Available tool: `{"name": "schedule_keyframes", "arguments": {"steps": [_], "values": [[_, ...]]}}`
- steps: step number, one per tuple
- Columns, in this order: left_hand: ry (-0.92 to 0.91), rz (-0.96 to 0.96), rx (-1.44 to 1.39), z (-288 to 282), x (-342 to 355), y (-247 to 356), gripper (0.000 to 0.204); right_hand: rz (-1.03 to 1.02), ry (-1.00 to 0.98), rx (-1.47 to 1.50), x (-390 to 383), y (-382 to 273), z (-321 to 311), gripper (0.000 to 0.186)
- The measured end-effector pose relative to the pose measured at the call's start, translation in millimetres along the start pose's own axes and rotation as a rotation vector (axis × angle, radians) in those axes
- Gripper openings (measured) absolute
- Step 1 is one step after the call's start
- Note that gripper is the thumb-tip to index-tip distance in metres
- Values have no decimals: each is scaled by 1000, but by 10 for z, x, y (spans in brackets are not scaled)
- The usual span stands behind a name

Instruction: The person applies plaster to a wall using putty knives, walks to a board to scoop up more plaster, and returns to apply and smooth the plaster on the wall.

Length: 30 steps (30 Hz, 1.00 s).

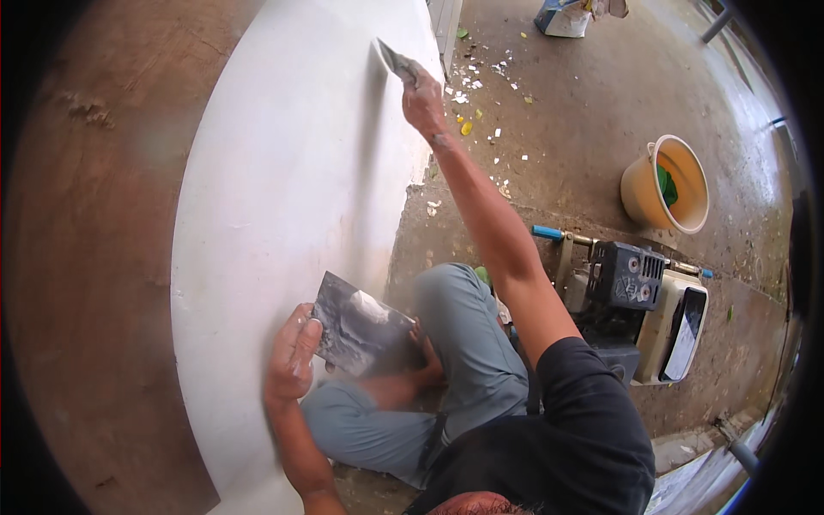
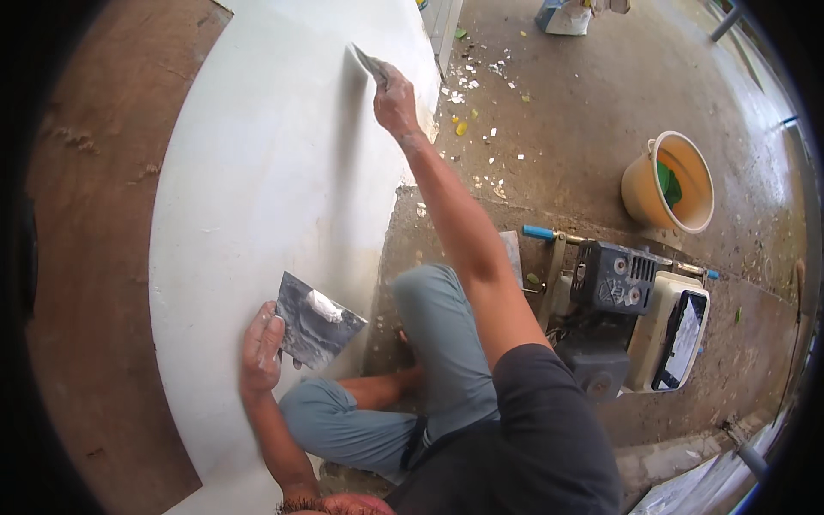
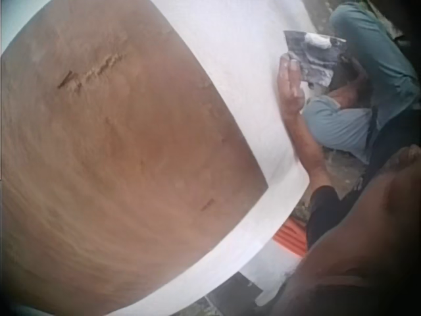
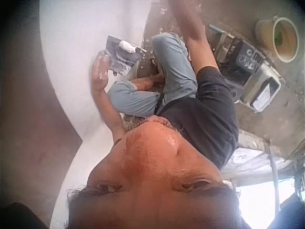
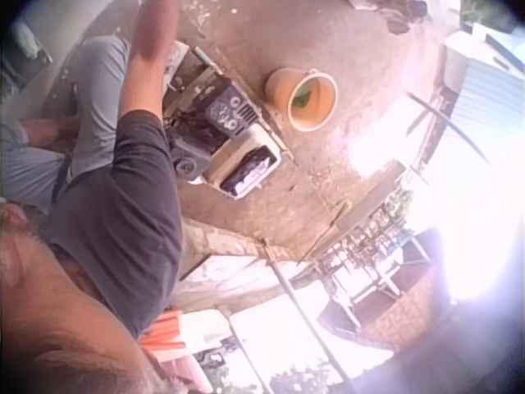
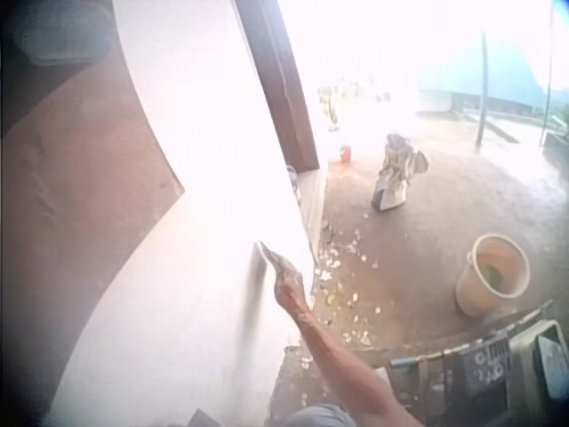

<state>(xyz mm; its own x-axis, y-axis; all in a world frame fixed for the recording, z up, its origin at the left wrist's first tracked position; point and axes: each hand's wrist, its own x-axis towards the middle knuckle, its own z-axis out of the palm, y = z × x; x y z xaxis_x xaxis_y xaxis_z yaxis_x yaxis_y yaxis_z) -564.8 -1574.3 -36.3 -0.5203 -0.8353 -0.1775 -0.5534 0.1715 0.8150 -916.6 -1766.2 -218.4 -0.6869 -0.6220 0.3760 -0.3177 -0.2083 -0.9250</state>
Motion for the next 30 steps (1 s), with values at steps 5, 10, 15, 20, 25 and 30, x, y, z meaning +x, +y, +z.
{"name": "schedule_keyframes", "arguments": {"steps": [5, 10, 15, 20, 25, 30], "values": [[-87, -115, -165, -35, 32, 82, 30, -276, 49, 16, -662, -13, 317, 35], [22, 25, 20, -87, -81, -96, 30, -100, -44, 140, -744, -207, 128, 32], [-164, -231, -277, -59, 54, 46, 29, 247, 4, -6, 43, -7, 29, 34], [-122, -124, -178, -13, 67, 98, 29, 191, -19, 134, -179, -335, 97, 32], [-101, -92, -138, -23, 37, 138, 30, -206, -197, 138, -1111, -1010, -26, 30], [-96, -119, -118, -62, 26, 166, 29, -72, -140, 152, -761, -1012, -289, 34]]}}
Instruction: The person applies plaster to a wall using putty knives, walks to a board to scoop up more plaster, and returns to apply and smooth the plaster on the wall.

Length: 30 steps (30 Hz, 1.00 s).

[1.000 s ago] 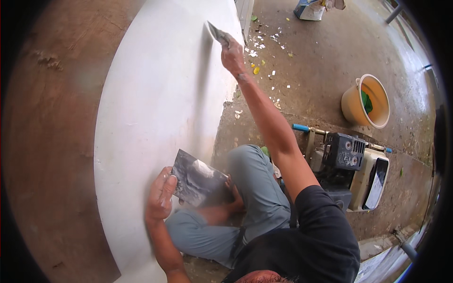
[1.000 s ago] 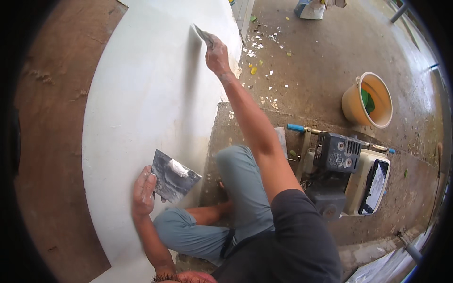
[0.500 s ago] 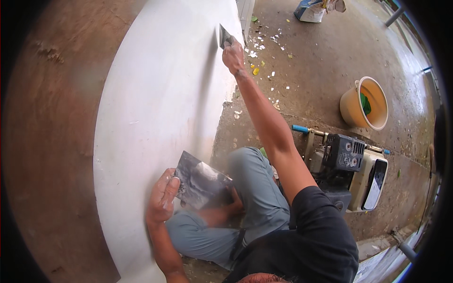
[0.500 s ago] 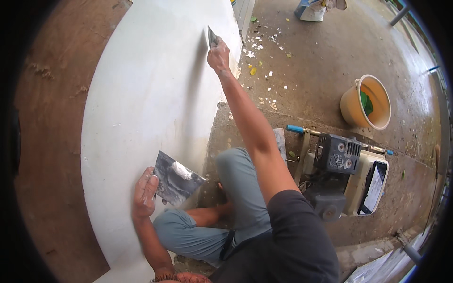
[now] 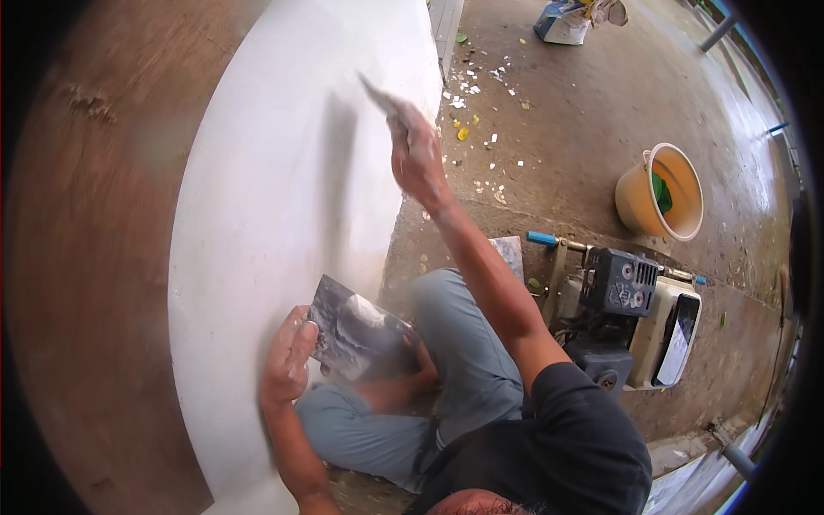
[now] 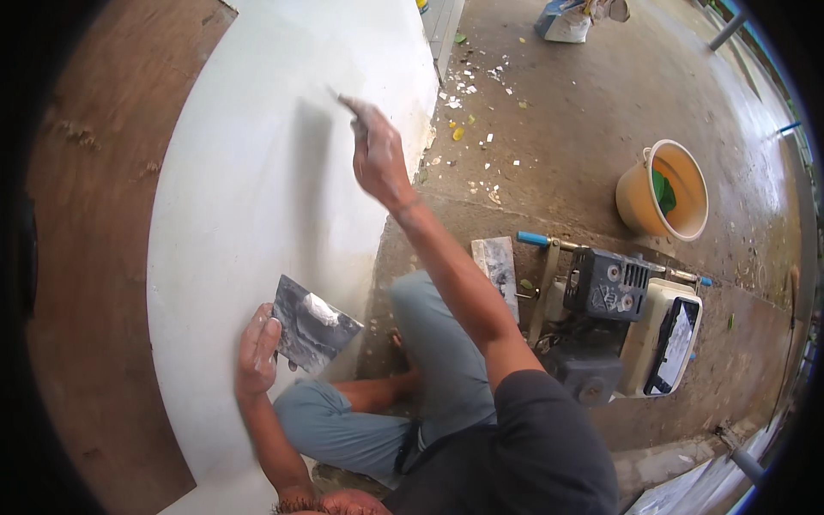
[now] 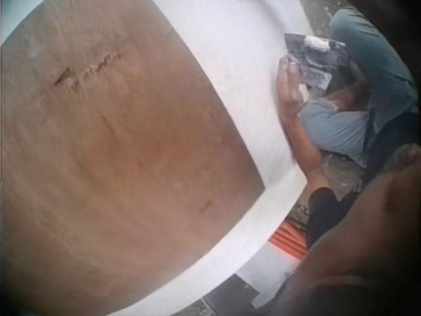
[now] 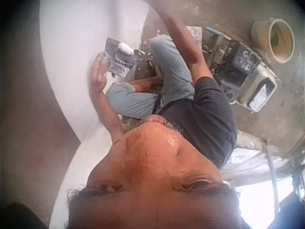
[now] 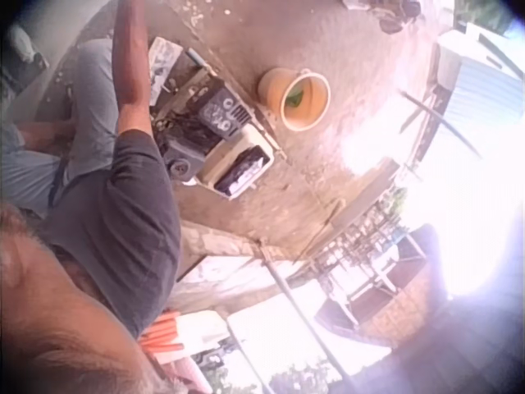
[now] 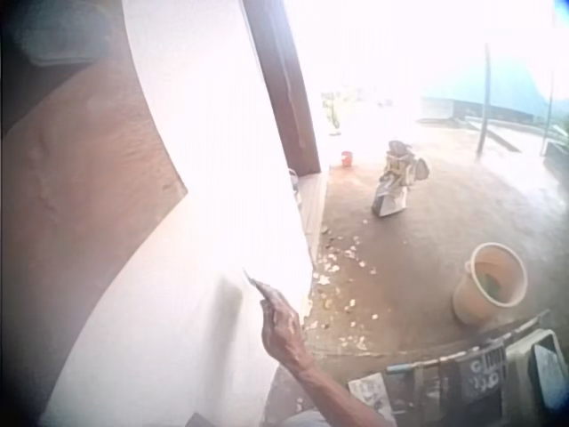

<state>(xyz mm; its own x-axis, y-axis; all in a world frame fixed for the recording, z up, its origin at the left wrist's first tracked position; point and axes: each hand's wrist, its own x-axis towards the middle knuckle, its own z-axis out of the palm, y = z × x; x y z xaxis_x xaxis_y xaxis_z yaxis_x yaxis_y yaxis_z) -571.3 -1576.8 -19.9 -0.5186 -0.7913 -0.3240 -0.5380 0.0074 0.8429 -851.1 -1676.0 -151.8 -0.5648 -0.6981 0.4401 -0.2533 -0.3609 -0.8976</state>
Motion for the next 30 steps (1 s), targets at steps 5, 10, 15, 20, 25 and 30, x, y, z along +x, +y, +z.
{"name": "schedule_keyframes", "arguments": {"steps": [5, 10, 15, 20, 25, 30], "values": [[-60, -65, -124, 43, 82, -76, 28, -298, 190, -195, 237, 627, 499, 41], [-54, -111, -218, -34, -7, 18, 28, -240, 28, -95, -524, 136, 588, 41], [-86, -67, -239, 4, 17, -1, 27, 386, 125, -147, 354, 520, 85, 41], [-58, -35, -148, 4, 13, 54, 27, 444, 52, -137, 755, 441, 222, 32], [-98, -40, -151, -14, 42, -55, 28, 12, -9, -21, 67, -451, 357, 32], [68, 121, 78, -1, -40, -105, 28, 24, -340, 91, -318, -577, -10, 36]]}}
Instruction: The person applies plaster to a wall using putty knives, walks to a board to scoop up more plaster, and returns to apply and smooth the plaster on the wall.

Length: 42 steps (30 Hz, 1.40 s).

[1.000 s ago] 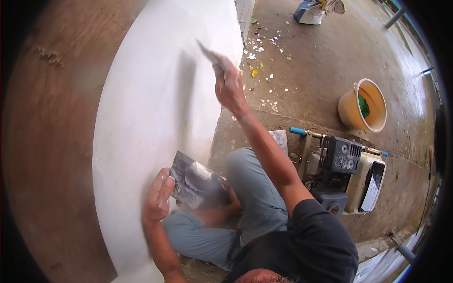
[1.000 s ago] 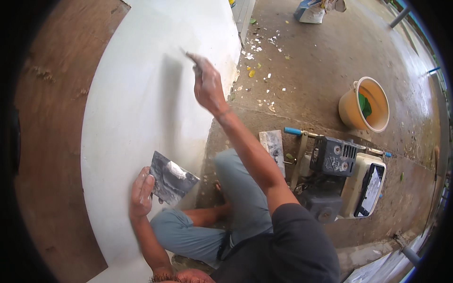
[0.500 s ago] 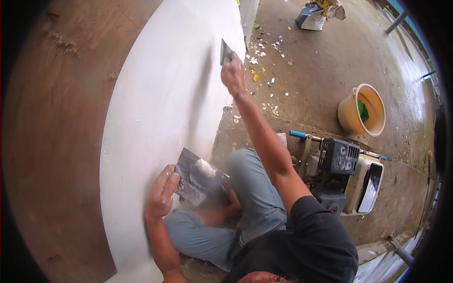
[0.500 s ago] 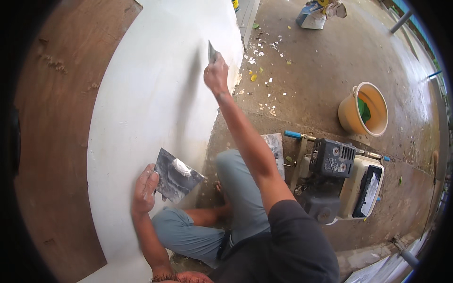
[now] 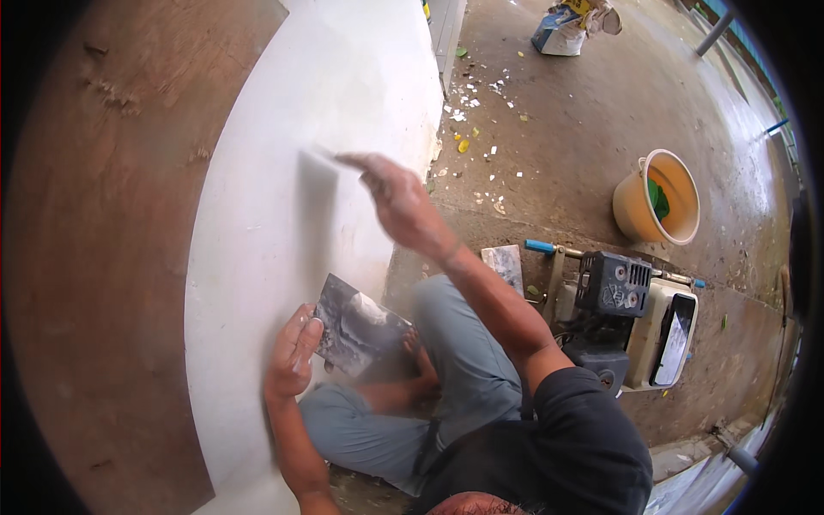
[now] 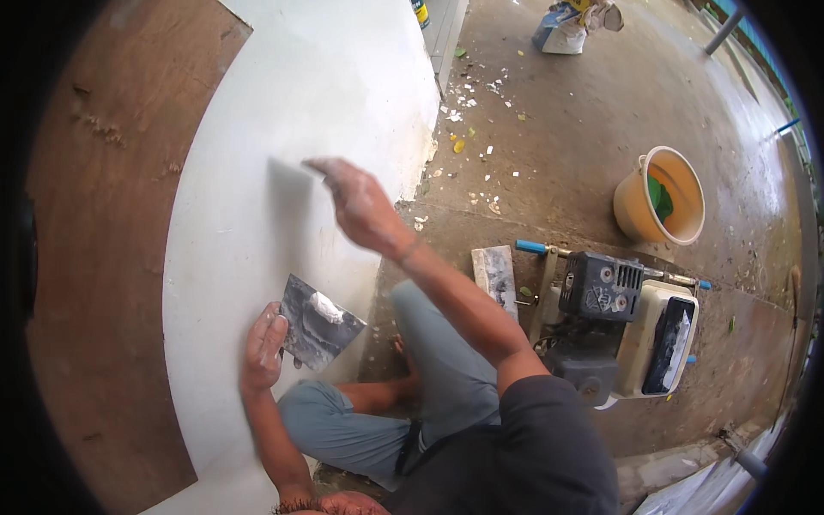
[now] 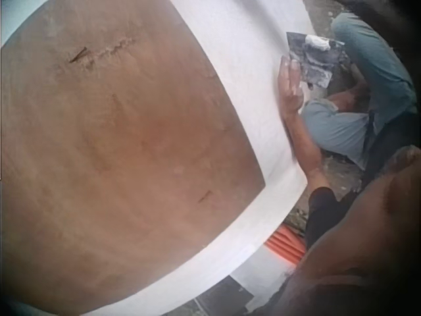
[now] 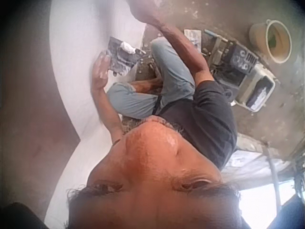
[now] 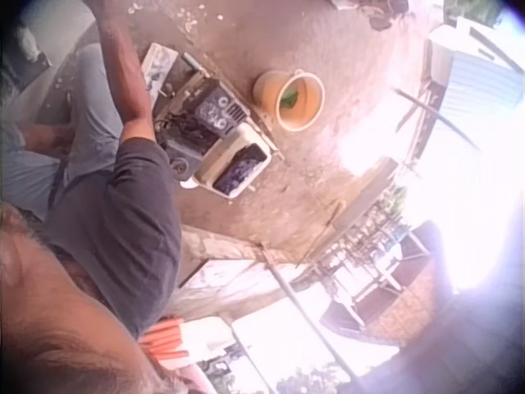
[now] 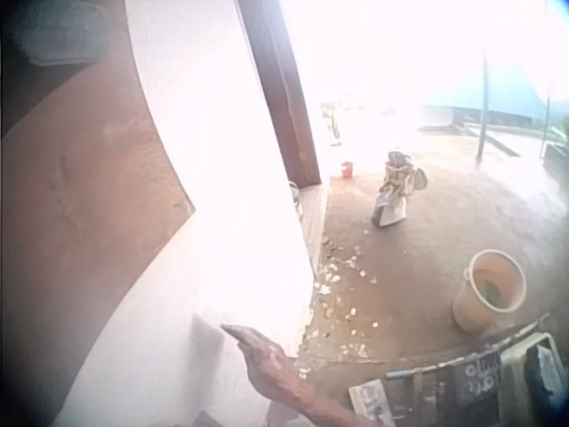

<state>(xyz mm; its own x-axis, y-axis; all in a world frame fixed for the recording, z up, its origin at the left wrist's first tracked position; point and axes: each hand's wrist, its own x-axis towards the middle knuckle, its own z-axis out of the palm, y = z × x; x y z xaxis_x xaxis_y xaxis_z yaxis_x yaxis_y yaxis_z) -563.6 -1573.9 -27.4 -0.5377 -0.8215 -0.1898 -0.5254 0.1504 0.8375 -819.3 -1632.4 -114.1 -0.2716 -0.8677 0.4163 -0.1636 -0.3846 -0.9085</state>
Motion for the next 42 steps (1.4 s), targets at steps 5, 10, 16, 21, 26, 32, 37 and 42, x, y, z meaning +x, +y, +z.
{"name": "schedule_keyframes", "arguments": {"steps": [5, 10, 16, 21, 26, 32, 37, 42], "values": [[-139, -172, -298, 27, 75, 156, 28, 206, 412, -180, 810, 962, -564, 37], [-127, -147, -301, 49, 85, 157, 28, 86, 405, -98, 702, 1239, -195, 35], [-152, -171, -286, -69, 17, 17, 27, -152, 206, -114, -263, 607, 291, 32], [-128, -145, -331, 27, 4, 124, 27, -24, 414, -195, 696, 867, -362, 33], [-101, -114, -277, -4, -5, 118, 31, -154, 515, -334, 1268, 1147, -449, 31], [21, -93, -200, 53, -29, -16, 32, -286, 391, -178, 6, 701, 364, 33], [123, -74, -474, 200, -118, 55, 27, 216, 141, 144, -962, 159, 250, 42], [180, -27, -294, 288, -147, 183, 31, 307, 314, 633, -1062, -293, -339, 39]]}}
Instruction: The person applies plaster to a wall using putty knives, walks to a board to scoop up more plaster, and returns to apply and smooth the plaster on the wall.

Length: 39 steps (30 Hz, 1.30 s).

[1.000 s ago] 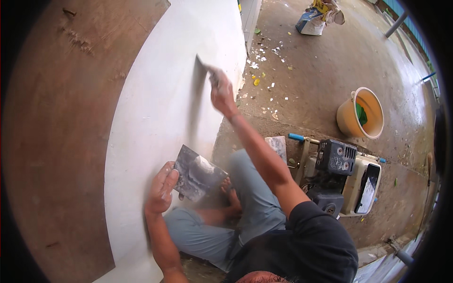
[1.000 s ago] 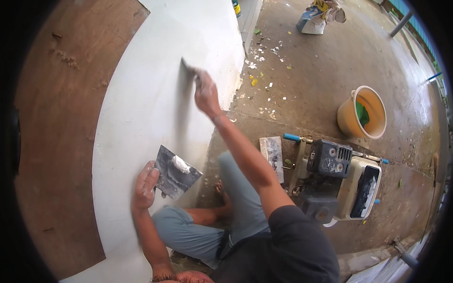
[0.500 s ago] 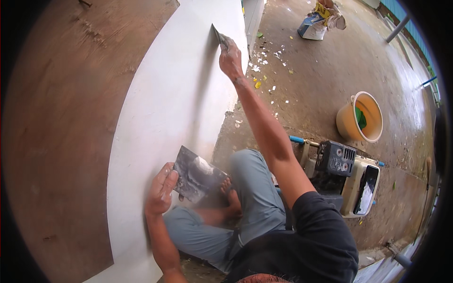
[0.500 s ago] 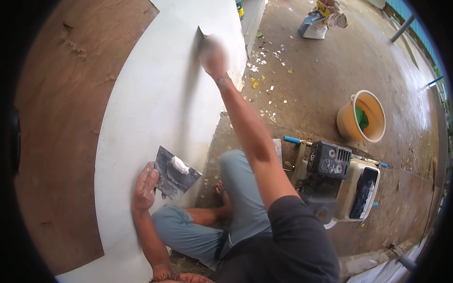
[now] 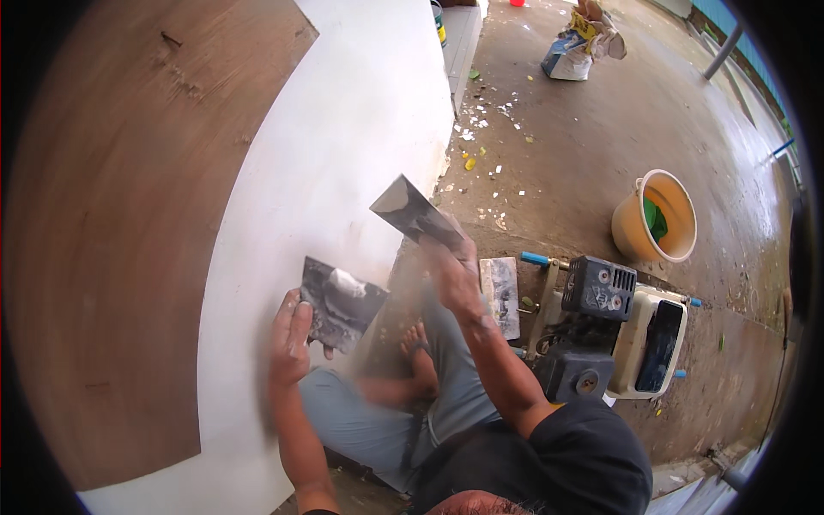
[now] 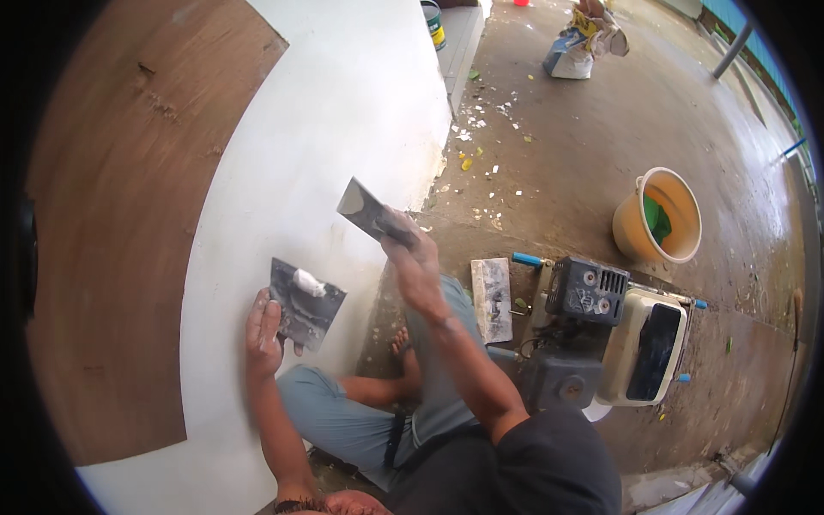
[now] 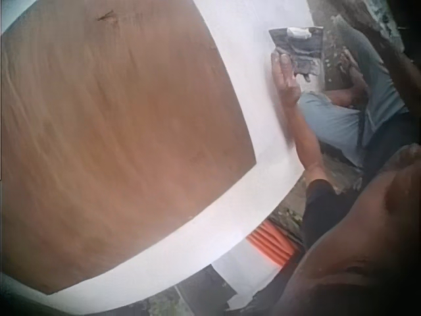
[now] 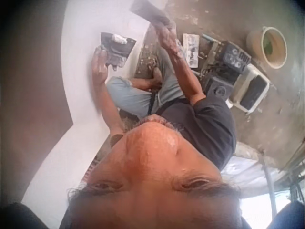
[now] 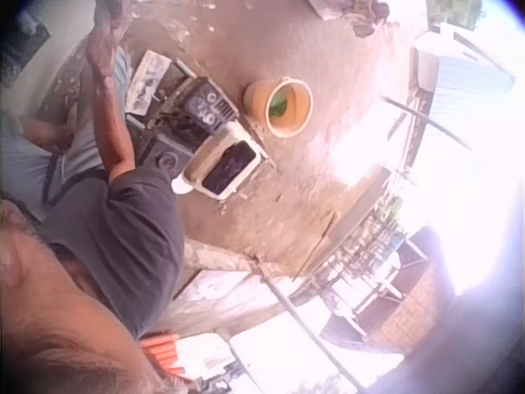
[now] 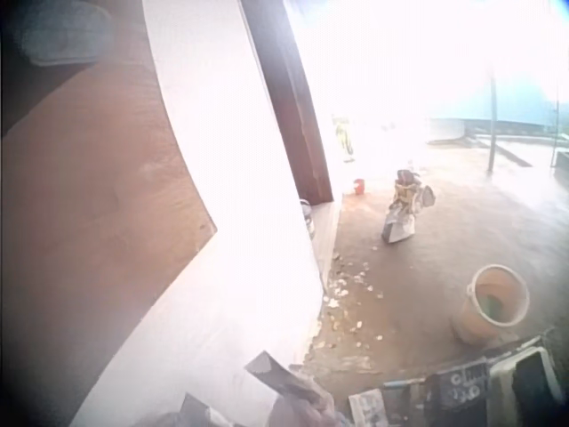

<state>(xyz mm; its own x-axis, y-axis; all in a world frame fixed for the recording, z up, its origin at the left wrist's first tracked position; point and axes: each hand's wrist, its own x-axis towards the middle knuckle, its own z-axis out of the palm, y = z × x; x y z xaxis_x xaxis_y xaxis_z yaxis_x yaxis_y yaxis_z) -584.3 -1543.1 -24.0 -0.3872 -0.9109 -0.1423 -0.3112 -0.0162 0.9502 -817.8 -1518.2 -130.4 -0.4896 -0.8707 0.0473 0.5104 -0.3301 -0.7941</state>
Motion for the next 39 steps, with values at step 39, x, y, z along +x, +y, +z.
{"name": "schedule_keyframes", "arguments": {"steps": [39], "values": [[379, 8, 428, 289, -449, 52, 32, 767, 59, 281, -862, 22, 431, 29]]}}
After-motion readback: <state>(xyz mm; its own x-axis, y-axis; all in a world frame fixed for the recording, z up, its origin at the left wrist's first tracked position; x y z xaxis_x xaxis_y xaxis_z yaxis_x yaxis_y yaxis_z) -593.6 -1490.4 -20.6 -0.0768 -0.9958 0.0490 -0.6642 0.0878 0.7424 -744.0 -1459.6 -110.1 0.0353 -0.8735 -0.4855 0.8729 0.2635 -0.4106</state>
